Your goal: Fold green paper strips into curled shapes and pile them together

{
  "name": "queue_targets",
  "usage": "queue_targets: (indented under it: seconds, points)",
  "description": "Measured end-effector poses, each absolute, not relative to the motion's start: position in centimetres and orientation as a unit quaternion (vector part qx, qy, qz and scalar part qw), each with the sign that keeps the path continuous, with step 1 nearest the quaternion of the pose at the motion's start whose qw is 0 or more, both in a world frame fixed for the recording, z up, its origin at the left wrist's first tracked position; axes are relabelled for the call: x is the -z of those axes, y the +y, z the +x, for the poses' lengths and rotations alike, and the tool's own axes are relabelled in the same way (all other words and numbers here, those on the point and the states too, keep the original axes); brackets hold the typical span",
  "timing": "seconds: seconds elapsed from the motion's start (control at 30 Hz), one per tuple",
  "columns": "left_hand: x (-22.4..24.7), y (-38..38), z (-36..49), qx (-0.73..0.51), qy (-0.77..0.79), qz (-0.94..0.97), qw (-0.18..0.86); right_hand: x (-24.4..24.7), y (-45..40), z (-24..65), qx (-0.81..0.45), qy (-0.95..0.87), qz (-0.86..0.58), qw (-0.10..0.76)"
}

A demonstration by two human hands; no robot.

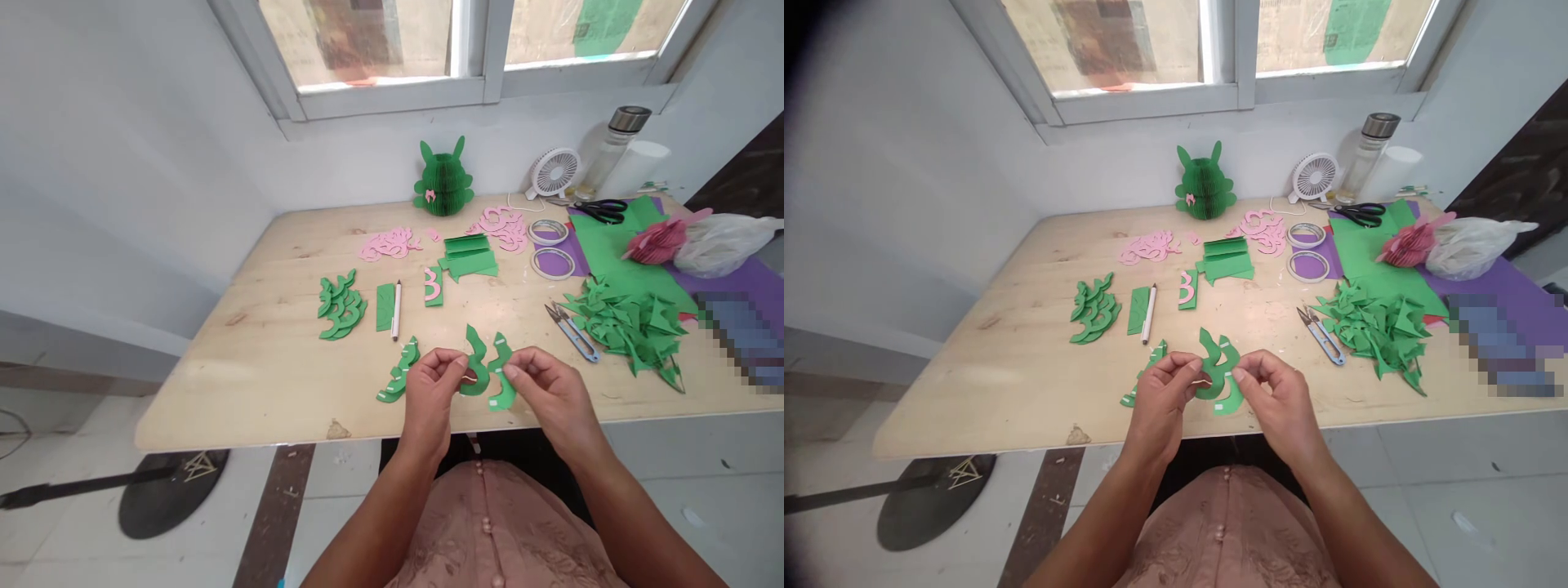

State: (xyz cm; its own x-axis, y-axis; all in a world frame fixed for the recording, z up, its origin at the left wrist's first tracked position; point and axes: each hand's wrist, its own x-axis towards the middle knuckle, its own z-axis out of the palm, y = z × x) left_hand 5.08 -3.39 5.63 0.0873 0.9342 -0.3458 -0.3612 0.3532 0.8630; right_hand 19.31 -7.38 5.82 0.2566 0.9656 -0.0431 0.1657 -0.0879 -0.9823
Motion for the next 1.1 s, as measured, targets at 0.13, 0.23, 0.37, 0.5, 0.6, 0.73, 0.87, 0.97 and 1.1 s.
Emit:
queue_targets:
  seconds: [0.13,0.23,0.37,0.5,0.6,0.73,0.87,0.97,1.1]
  points:
    - [-5.7,-3.4,5.3,-0.481,0.471,0.303,0.674,-5.4,-7.1,17.9,-0.376,-0.489,-0.633,0.468]
    - [-5.6,-3.5,5.3,-0.483,0.467,0.297,0.679,-5.4,-6.9,17.8,-0.372,-0.49,-0.639,0.461]
    - [-5.6,-3.5,5.3,-0.482,0.452,0.278,0.697,-5.4,-6.9,17.8,-0.367,-0.483,-0.649,0.459]
    - [-5.5,-3.6,5.3,-0.476,0.444,0.274,0.708,-5.5,-6.9,17.7,-0.367,-0.479,-0.651,0.46]
    - [-5.5,-3.7,5.3,-0.473,0.441,0.274,0.712,-5.6,-6.9,17.7,-0.363,-0.477,-0.655,0.461]
    - [-5.5,-3.7,5.3,-0.472,0.443,0.273,0.711,-5.7,-6.8,17.6,-0.353,-0.479,-0.66,0.458]
    - [-5.5,-3.7,5.3,-0.471,0.449,0.272,0.709,-5.9,-6.8,17.6,-0.336,-0.489,-0.664,0.455]
    - [-5.5,-3.7,5.4,-0.473,0.447,0.271,0.709,-6.0,-6.8,17.5,-0.322,-0.495,-0.67,0.451]
    - [-5.5,-3.7,5.4,-0.472,0.45,0.269,0.709,-6.0,-6.8,17.5,-0.315,-0.503,-0.668,0.448]
